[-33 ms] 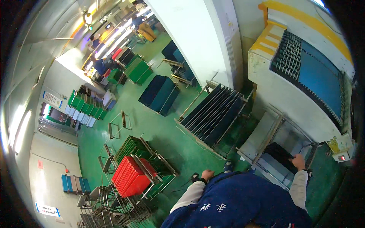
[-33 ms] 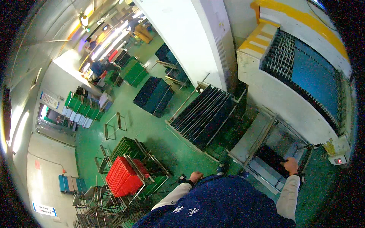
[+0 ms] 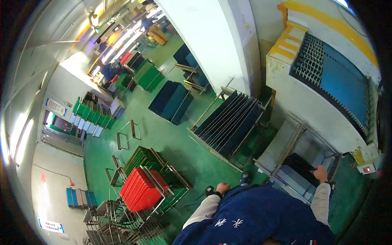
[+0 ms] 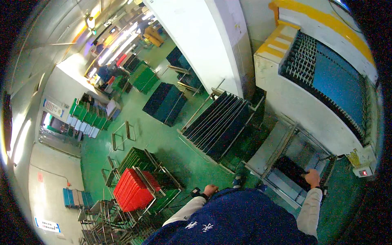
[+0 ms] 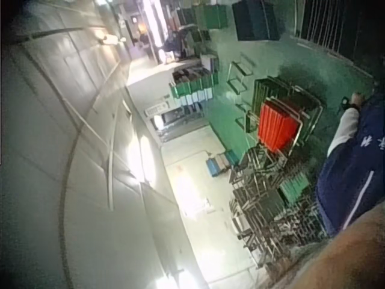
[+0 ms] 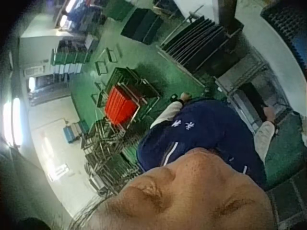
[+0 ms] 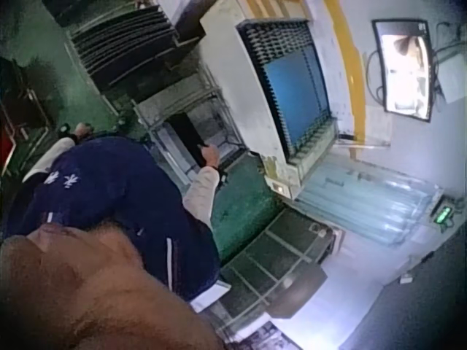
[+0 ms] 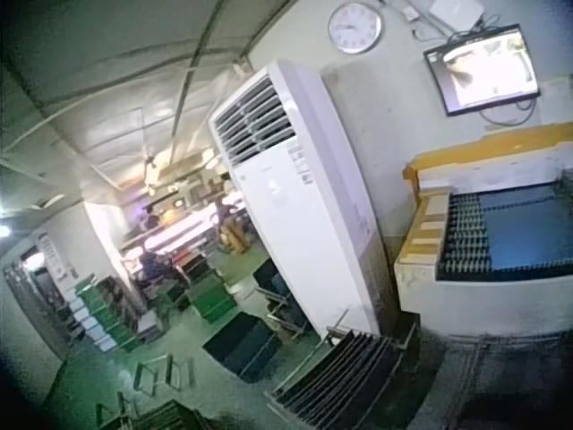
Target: The recorder manually picks up blue metal plates from a vertical storage rack and places them one by one onto the conveyor belt of a processing machine.
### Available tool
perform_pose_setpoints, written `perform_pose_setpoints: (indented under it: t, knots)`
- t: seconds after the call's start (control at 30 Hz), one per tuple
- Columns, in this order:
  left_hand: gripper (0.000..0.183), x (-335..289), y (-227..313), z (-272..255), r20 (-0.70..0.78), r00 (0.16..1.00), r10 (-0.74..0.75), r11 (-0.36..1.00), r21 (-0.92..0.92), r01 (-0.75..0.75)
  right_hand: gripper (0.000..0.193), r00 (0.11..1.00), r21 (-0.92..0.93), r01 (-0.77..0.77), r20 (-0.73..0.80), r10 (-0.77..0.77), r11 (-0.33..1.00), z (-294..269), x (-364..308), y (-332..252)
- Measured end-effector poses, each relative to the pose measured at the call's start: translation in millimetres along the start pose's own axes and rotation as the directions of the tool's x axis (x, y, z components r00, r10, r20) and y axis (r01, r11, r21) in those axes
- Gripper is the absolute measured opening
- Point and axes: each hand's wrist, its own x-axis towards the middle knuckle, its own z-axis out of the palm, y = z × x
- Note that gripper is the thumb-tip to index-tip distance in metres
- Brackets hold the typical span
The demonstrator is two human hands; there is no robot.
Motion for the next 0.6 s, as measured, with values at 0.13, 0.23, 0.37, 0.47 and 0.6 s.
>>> perform_pose_setpoints:
  t: [0.13,0.23,0.37,0.47,0.6]
  knots:
    - [0.037,9,-15,8,-0.003,0.999,-0.048,0.993,-0.110,0.048,0.042,1.000,0.021,0.014,0.000,-0.014,1.000,-4,0,-6]
    - [0.036,11,-17,12,-0.010,1.000,-0.028,0.994,-0.110,0.027,0.043,0.999,0.028,0.020,0.043,-0.021,0.999,-12,-4,-14]
    - [0.036,11,-14,15,0.003,0.998,-0.065,0.995,-0.080,0.065,0.044,0.999,0.022,-0.012,0.037,0.011,1.000,-11,-5,-11]
    - [0.035,13,-20,18,-0.028,0.999,-0.024,0.995,-0.095,0.022,0.044,0.999,0.029,-0.003,0.040,0.002,1.000,-15,-9,-16]
    - [0.035,12,-13,18,-0.008,0.999,-0.032,0.999,-0.021,0.032,0.044,0.999,0.021,-0.007,0.049,0.006,1.000,-14,-8,-14]
